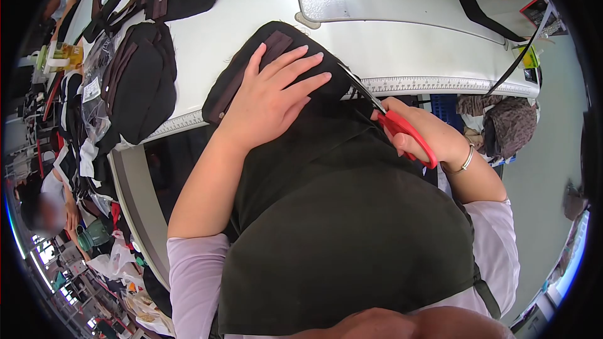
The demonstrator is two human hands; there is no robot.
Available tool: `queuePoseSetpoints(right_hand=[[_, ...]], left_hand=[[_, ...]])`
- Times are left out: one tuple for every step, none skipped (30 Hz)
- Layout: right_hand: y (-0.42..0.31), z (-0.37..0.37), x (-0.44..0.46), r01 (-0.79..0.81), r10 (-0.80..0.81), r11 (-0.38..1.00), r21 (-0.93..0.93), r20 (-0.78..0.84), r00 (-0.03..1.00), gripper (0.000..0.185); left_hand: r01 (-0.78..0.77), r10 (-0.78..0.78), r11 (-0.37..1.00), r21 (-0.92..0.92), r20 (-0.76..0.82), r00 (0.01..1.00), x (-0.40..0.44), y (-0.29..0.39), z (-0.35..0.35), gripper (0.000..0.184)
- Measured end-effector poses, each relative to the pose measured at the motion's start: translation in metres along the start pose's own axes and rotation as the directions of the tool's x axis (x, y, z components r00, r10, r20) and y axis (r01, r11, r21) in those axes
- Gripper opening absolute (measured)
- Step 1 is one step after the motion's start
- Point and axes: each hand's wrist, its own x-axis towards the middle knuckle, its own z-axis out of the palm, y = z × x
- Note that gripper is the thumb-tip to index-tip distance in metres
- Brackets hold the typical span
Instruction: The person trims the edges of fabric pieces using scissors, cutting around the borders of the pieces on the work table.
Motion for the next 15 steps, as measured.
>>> queuePoseSetpoints(right_hand=[[-0.0009, 0.0005, 0.0008, 0.007, -0.008, 1.0, -0.019, -0.007, 1.0, 0.091], [-0.0029, 0.0004, 0.0017, 0.007, -0.007, 1.0, -0.021, -0.007, 1.0, 0.091], [-0.0057, -0.0001, 0.0025, 0.0, 0.0, 0.999, -0.041, -0.008, 1.0, 0.092], [-0.0072, -0.0003, 0.003, -0.007, 0.007, 0.998, -0.061, -0.009, 1.0, 0.093], [-0.0072, -0.0001, 0.0033, -0.007, 0.007, 0.998, -0.062, -0.008, 1.0, 0.093], [-0.0071, 0.0001, 0.0037, -0.003, 0.002, 0.997, -0.071, -0.018, 1.0, 0.094], [-0.0069, 0.0002, 0.004, 0.001, -0.003, 0.997, -0.081, -0.028, 1.0, 0.095], [-0.0067, 0.0003, 0.0041, 0.001, -0.003, 0.997, -0.082, -0.027, 1.0, 0.095], [-0.0064, 0.0001, 0.0039, 0.005, -0.008, 0.996, -0.084, -0.032, 0.999, 0.095], [-0.0062, 0.0, 0.0037, 0.009, -0.012, 0.996, -0.086, -0.036, 0.999, 0.095], [-0.0061, -0.0003, 0.0037, 0.008, -0.011, 0.996, -0.087, -0.036, 0.999, 0.095], [-0.006, -0.0005, 0.0037, 0.004, -0.007, 0.997, -0.073, -0.033, 0.999, 0.095], [-0.0059, -0.0008, 0.0037, 0.001, -0.003, 0.998, -0.06, -0.031, 1.0, 0.096], [-0.0062, -0.0014, 0.0036, 0.001, -0.002, 0.998, -0.06, -0.03, 1.0, 0.096], [-0.0068, -0.0021, 0.0034, -0.007, 0.005, 0.998, -0.059, -0.026, 1.0, 0.095]], left_hand=[[0.001, -0.001, 1.0, -0.01, -0.007, 1.0, 0.0, -0.0002, 0.0003, 0.049], [0.002, -0.002, 1.0, -0.011, -0.008, 1.0, 0.0, -0.0005, 0.0005, 0.049], [-0.003, 0.003, 1.0, -0.014, -0.007, 1.0, -0.0001, -0.001, 0.0005, 0.049], [-0.008, 0.008, 1.0, -0.018, -0.005, 1.0, -0.0004, -0.0013, 0.0005, 0.048], [-0.007, 0.007, 1.0, -0.018, -0.005, 1.0, -0.0006, -0.0014, 0.0005, 0.048], [-0.008, 0.008, 1.0, -0.016, -0.004, 1.0, -0.0008, -0.0015, 0.0006, 0.048], [-0.01, 0.01, 1.0, -0.014, -0.003, 1.0, -0.001, -0.0017, 0.0006, 0.048], [-0.009, 0.009, 1.0, -0.014, -0.003, 1.0, -0.0012, -0.0021, 0.0008, 0.048], [-0.012, 0.012, 1.0, -0.017, -0.002, 1.0, -0.0013, -0.0027, 0.0011, 0.048], [-0.014, 0.014, 1.0, -0.02, -0.001, 1.0, -0.0013, -0.003, 0.0012, 0.047], [-0.014, 0.014, 1.0, -0.021, -0.002, 1.0, -0.0013, -0.0032, 0.0012, 0.047], [-0.014, 0.014, 1.0, -0.023, 0.003, 1.0, -0.0013, -0.0032, 0.001, 0.047], [-0.014, 0.015, 1.0, -0.024, 0.009, 1.0, -0.0012, -0.0032, 0.0008, 0.047], [-0.014, 0.014, 1.0, -0.024, 0.008, 1.0, -0.001, -0.0033, 0.0006, 0.047], [-0.017, 0.018, 0.999, -0.028, 0.008, 1.0, -0.0008, -0.0034, 0.0005, 0.047]])
